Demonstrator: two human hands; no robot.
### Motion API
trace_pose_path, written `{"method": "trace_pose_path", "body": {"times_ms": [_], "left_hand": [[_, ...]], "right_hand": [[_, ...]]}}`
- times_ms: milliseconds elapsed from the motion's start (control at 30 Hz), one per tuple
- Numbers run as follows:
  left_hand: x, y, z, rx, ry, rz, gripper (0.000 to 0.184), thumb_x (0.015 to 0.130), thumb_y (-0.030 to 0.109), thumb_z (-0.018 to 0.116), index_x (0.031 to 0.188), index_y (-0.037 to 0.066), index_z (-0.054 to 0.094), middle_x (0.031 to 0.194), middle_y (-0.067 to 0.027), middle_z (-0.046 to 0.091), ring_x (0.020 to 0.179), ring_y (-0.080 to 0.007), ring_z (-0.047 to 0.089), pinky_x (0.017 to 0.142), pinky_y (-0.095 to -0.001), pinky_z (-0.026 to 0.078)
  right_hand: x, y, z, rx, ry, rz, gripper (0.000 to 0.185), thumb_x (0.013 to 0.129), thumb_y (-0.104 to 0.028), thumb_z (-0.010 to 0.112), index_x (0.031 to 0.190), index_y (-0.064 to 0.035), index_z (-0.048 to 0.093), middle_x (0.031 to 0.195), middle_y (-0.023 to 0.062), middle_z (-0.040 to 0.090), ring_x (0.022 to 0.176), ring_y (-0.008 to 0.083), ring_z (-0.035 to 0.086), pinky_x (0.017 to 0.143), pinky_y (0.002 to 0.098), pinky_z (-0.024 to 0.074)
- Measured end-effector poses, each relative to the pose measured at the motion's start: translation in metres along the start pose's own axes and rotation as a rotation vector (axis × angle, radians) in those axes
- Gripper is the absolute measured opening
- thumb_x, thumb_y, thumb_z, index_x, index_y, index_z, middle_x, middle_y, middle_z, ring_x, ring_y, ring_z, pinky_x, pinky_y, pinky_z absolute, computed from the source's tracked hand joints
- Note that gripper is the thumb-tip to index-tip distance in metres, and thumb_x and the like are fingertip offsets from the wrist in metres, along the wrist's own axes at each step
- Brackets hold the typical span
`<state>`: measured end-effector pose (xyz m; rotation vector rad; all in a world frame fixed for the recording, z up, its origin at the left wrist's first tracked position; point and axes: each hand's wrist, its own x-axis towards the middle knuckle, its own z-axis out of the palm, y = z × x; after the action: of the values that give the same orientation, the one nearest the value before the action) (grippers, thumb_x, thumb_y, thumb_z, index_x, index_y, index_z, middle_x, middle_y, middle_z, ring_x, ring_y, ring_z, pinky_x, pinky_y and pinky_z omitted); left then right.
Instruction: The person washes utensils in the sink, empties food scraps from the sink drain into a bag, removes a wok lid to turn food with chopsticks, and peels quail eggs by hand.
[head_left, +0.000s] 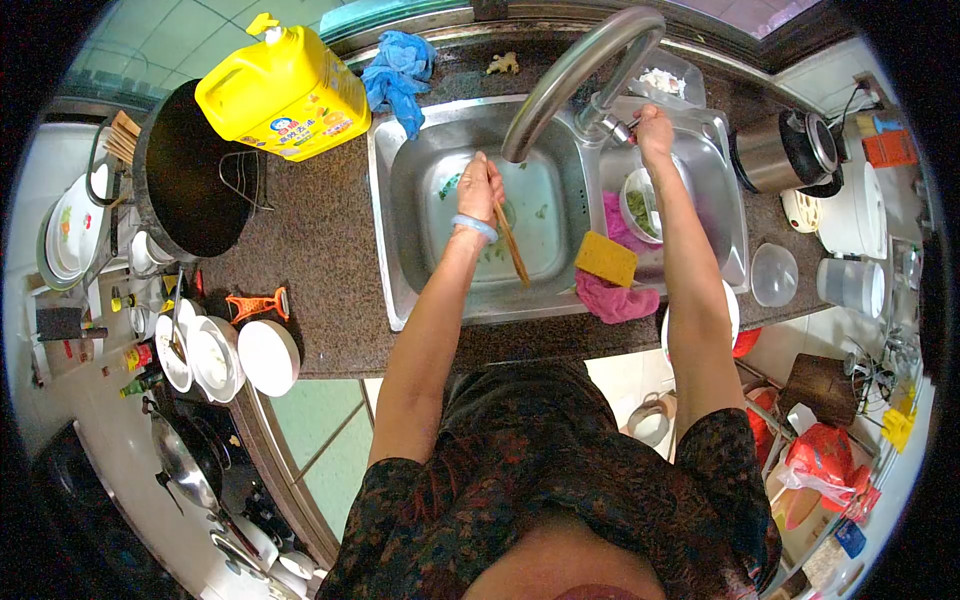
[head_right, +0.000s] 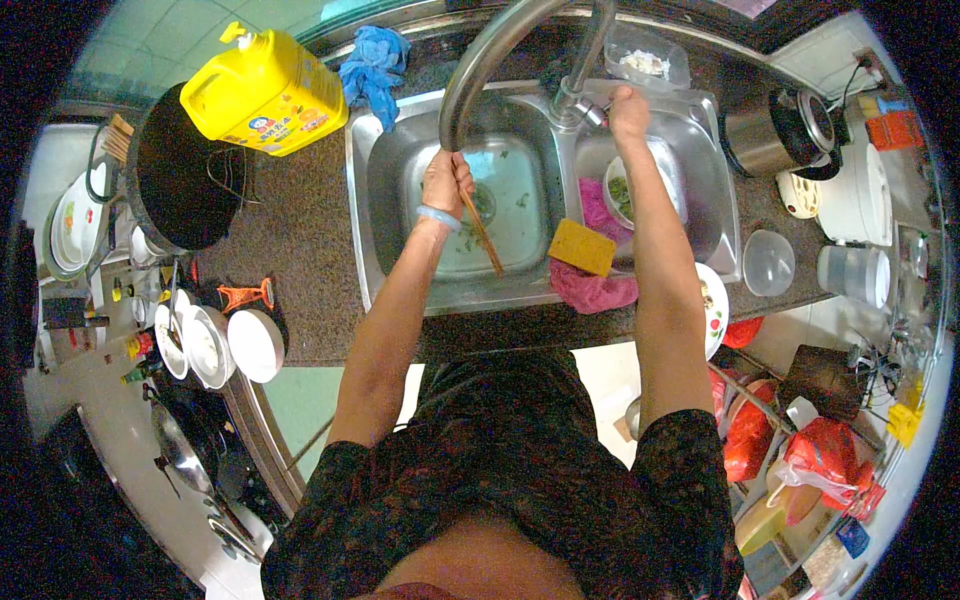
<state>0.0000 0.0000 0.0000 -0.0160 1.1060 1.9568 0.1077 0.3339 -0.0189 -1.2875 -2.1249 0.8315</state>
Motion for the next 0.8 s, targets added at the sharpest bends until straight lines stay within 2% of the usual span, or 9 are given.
{"method": "trace_pose_path", "body": {"times_ms": [300, 367, 467, 533, 567, 600, 633, 700, 800], "left_hand": [[0.002, -0.024, 0.001, 0.06, 0.013, 0.152, 0.02, 0.097, 0.025, 0.05, 0.095, 0.005, 0.056, 0.068, 0.0009, 0.046, 0.06, -0.0119, 0.044, 0.059, -0.0275, 0.041], [-0.001, -0.026, 0.009, 0.009, 0.017, 0.162, 0.02, 0.096, 0.025, 0.052, 0.096, 0.005, 0.056, 0.074, -0.0015, 0.054, 0.066, -0.014, 0.051, 0.064, -0.0291, 0.044], [-0.004, -0.033, 0.016, 0.098, 0.056, 0.249, 0.022, 0.094, 0.027, 0.053, 0.095, 0.007, 0.06, 0.084, -0.0061, 0.062, 0.077, -0.0176, 0.059, 0.07, -0.0316, 0.047], [0.003, -0.044, 0.008, 0.682, 0.019, 0.465, 0.024, 0.092, 0.024, 0.05, 0.099, 0.006, 0.065, 0.094, -0.0075, 0.066, 0.09, -0.0175, 0.061, 0.082, -0.0309, 0.046], [0.004, -0.055, 0.008, 0.342, 0.131, 0.306, 0.025, 0.09, 0.022, 0.052, 0.104, 0.005, 0.065, 0.099, -0.0103, 0.066, 0.092, -0.0196, 0.062, 0.083, -0.032, 0.047], [-0.009, -0.043, 0.016, 0.545, 0.191, 0.426, 0.024, 0.089, 0.018, 0.056, 0.106, 0.002, 0.063, 0.101, -0.0132, 0.066, 0.092, -0.0209, 0.061, 0.083, -0.0336, 0.047], [-0.022, -0.025, 0.029, 0.695, 0.229, 0.307, 0.019, 0.092, 0.008, 0.049, 0.104, 0.003, 0.063, 0.103, -0.0064, 0.065, 0.099, -0.0173, 0.058, 0.088, -0.0291, 0.045], [-0.024, -0.049, 0.028, 0.512, 0.207, 0.351, 0.025, 0.094, 0.011, 0.049, 0.114, 0.003, 0.06, 0.115, -0.012, 0.061, 0.107, -0.019, 0.055, 0.094, -0.0303, 0.042], [-0.043, -0.054, 0.031, 0.518, 0.179, 0.34, 0.041, 0.097, 0.028, 0.042, 0.13, 0.004, 0.049, 0.131, -0.0173, 0.051, 0.122, -0.0225, 0.046, 0.104, -0.0326, 0.032]], "right_hand": [[-0.023, -0.027, -0.014, 0.404, -0.051, 0.271, 0.038, 0.095, -0.028, 0.039, 0.088, 0.0017, 0.061, 0.058, 0.0124, 0.057, 0.043, 0.0209, 0.057, 0.043, 0.034, 0.0459], [-0.028, -0.031, -0.015, 0.43, -0.017, 0.256, 0.036, 0.094, -0.029, 0.04, 0.086, -0.0004, 0.06, 0.052, 0.0069, 0.049, 0.041, 0.016, 0.05, 0.04, 0.0299, 0.0427], [-0.017, 0.012, -0.012, 0.257, -0.092, 0.048, 0.034, 0.094, -0.032, 0.044, 0.087, -0.0023, 0.059, 0.059, 0.007, 0.055, 0.052, 0.0194, 0.055, 0.05, 0.0352, 0.0457], [-0.049, 0.003, 0.002, 0.63, 0.111, 0.205, 0.021, 0.092, -0.025, 0.049, 0.096, -0.0051, 0.055, 0.083, 0.0044, 0.057, 0.071, 0.0142, 0.057, 0.053, 0.0315, 0.0444], [-0.078, -0.015, 0.014, 0.61, 0.124, 0.177, 0.019, 0.094, -0.023, 0.048, 0.099, -0.0061, 0.053, 0.088, 0.0032, 0.054, 0.075, 0.0112, 0.055, 0.06, 0.0261, 0.0455], [-0.116, -0.042, 0.023, 0.589, -0.031, 0.101, 0.018, 0.094, -0.02, 0.047, 0.101, -0.0046, 0.052, 0.093, 0.0058, 0.054, 0.081, 0.0145, 0.053, 0.068, 0.0293, 0.0444], [-0.149, -0.071, 0.032, 0.56, -0.169, 0.017, 0.017, 0.094, -0.017, 0.046, 0.103, -0.003, 0.051, 0.099, 0.0085, 0.053, 0.087, 0.0178, 0.052, 0.076, 0.0325, 0.0433], [-0.189, -0.07, 0.074, 0.507, -0.522, -0.209, 0.036, 0.098, -0.022, 0.041, 0.127, -0.0012, 0.043, 0.124, 0.0137, 0.049, 0.113, 0.0237, 0.048, 0.099, 0.0351, 0.0353], [-0.218, -0.054, 0.134, 0.976, -0.557, 0.036, 0.048, 0.1, -0.028, 0.036, 0.14, -0.0023, 0.03, 0.14, 0.0142, 0.037, 0.129, 0.0256, 0.034, 0.108, 0.0349, 0.0247]]}}
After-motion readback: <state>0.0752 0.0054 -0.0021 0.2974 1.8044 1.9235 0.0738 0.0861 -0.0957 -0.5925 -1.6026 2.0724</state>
